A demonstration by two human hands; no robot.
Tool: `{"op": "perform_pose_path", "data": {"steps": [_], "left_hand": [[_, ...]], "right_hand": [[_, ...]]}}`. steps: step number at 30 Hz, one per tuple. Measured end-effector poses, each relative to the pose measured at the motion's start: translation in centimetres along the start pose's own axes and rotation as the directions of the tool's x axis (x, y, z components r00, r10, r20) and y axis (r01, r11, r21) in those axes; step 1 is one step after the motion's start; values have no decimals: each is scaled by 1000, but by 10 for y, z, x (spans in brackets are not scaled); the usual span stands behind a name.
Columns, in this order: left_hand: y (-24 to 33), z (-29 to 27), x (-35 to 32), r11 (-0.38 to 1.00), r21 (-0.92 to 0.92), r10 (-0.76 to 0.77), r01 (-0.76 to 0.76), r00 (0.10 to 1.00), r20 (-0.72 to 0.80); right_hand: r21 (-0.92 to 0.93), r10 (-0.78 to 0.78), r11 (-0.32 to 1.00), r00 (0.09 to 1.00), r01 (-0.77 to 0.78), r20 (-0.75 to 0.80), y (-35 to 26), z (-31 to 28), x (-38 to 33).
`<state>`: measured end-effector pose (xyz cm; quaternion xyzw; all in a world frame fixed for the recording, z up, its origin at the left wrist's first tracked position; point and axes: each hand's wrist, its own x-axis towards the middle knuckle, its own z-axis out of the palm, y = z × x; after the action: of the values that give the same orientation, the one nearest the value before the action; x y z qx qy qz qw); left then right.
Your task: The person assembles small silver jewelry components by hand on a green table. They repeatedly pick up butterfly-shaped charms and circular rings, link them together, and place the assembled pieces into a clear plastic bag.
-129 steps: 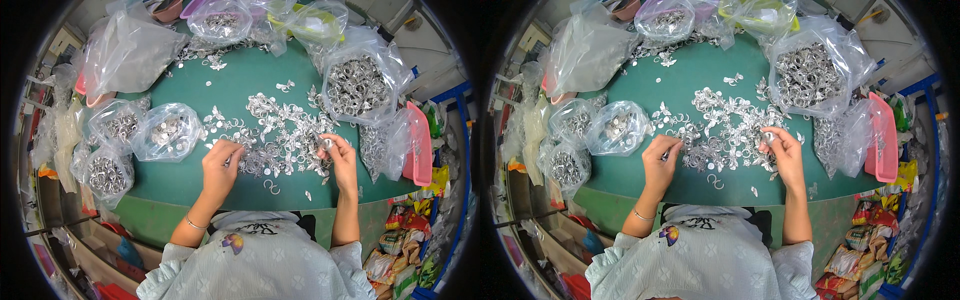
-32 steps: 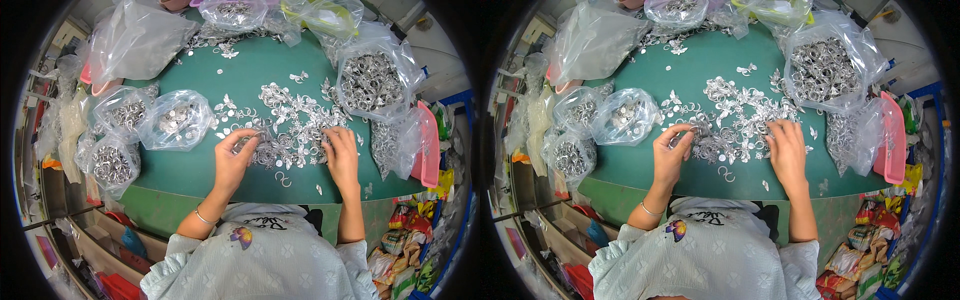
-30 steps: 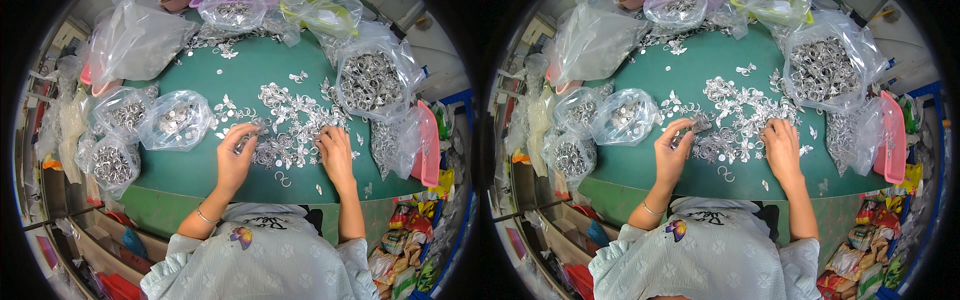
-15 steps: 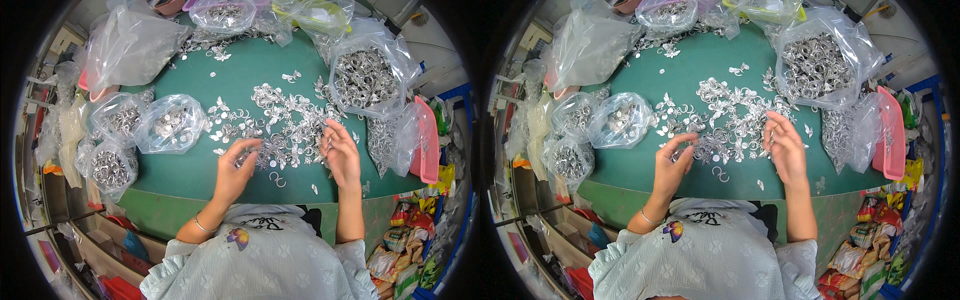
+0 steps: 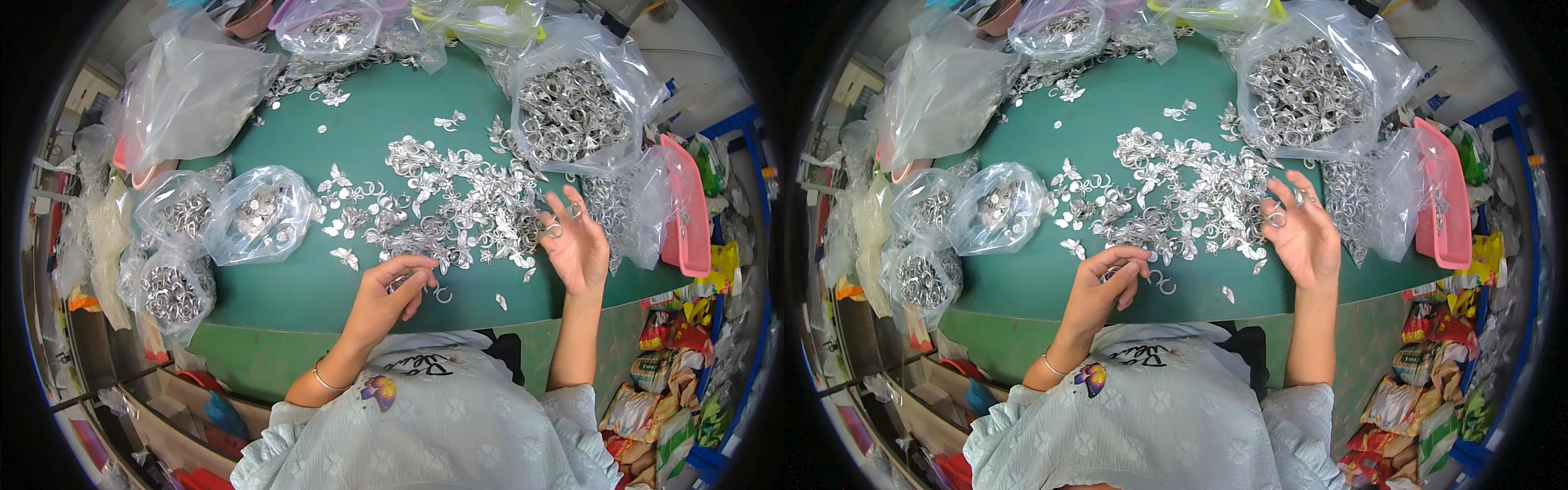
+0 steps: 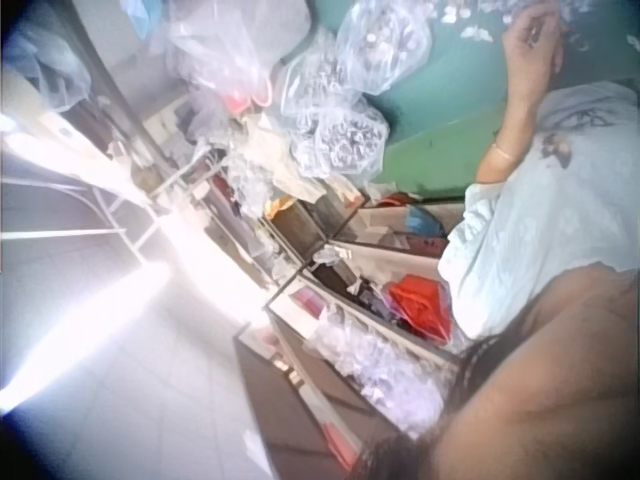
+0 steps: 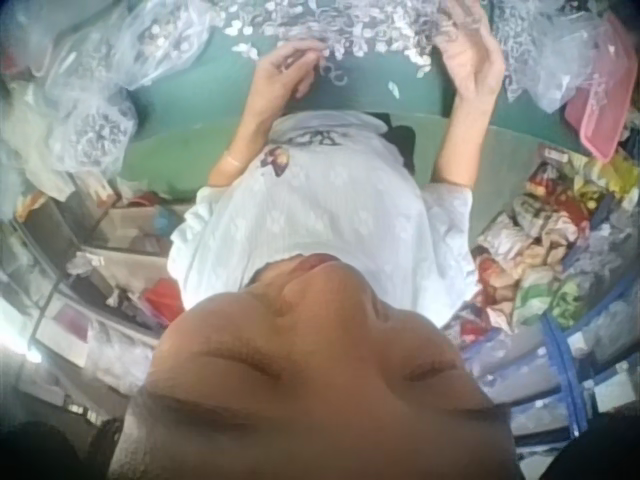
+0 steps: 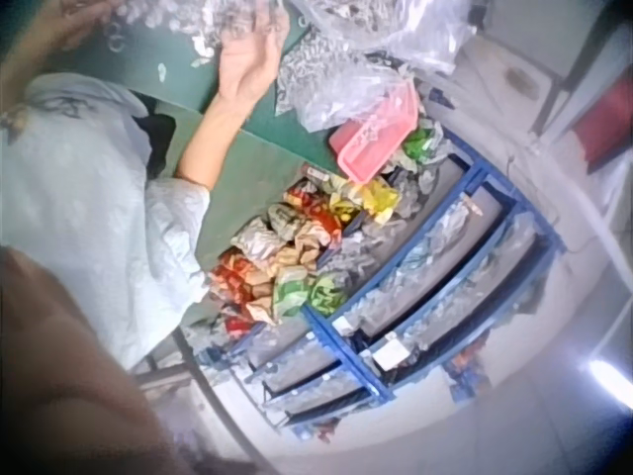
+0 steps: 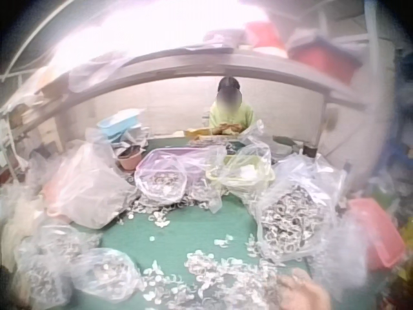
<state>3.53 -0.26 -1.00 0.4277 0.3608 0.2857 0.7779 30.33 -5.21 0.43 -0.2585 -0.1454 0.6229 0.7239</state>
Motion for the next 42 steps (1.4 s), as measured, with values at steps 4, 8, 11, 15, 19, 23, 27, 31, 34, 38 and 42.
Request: {"op": "perform_pose_path", "data": {"steps": [4, 8, 11, 15, 19, 23, 27, 31, 34, 38, 42], "left_hand": [[-1, 4, 3, 972, 222, 91, -82, 995, -29], [-5, 10, 15, 901, 418, 131, -120, 991, 2], [-15, 11, 24, 789, 531, 287, -309, 950, 127], [-14, 14, 24, 783, 556, 256, -279, 959, 120], [-7, 21, 22, 810, 551, 197, -203, 978, 71], [-9, 18, 20, 806, 547, 233, -225, 971, 57], [-5, 18, 18, 820, 544, 192, -177, 981, 29], [-12, 16, 20, 820, 539, 204, -196, 978, 45], [-14, 19, 19, 806, 544, 228, -233, 971, 77], [-7, 19, 19, 815, 549, 190, -187, 980, 52], [-16, 14, 17, 797, 561, 227, -222, 972, 63]], "right_hand": [[-699, -196, 714, 949, -35, -247, -18, -42, -11], [-874, -298, -455, 954, -169, -30, 8, -6, -7], [-842, -283, -497, 957, -209, -70, 22, -6, 1], [-963, -178, -265, 984, -47, 1, 37, 2, 5], [-972, -147, 210, 986, 107, 77, 38, -7, 24], [-649, 95, 744, 987, -157, -129, 10, 7, 34], [-960, -177, 280, 983, -5, -57, 11, -18, 33], [-775, -180, 630, 979, 43, -92, -11, -4, 21], [-968, -209, 214, 974, 134, 89, -8, -31, 27], [-999, -322, -30, 947, -14, -3, -11, -29, 26], [-985, -332, -158, 943, -61, -5, -9, -17, 17]]}}
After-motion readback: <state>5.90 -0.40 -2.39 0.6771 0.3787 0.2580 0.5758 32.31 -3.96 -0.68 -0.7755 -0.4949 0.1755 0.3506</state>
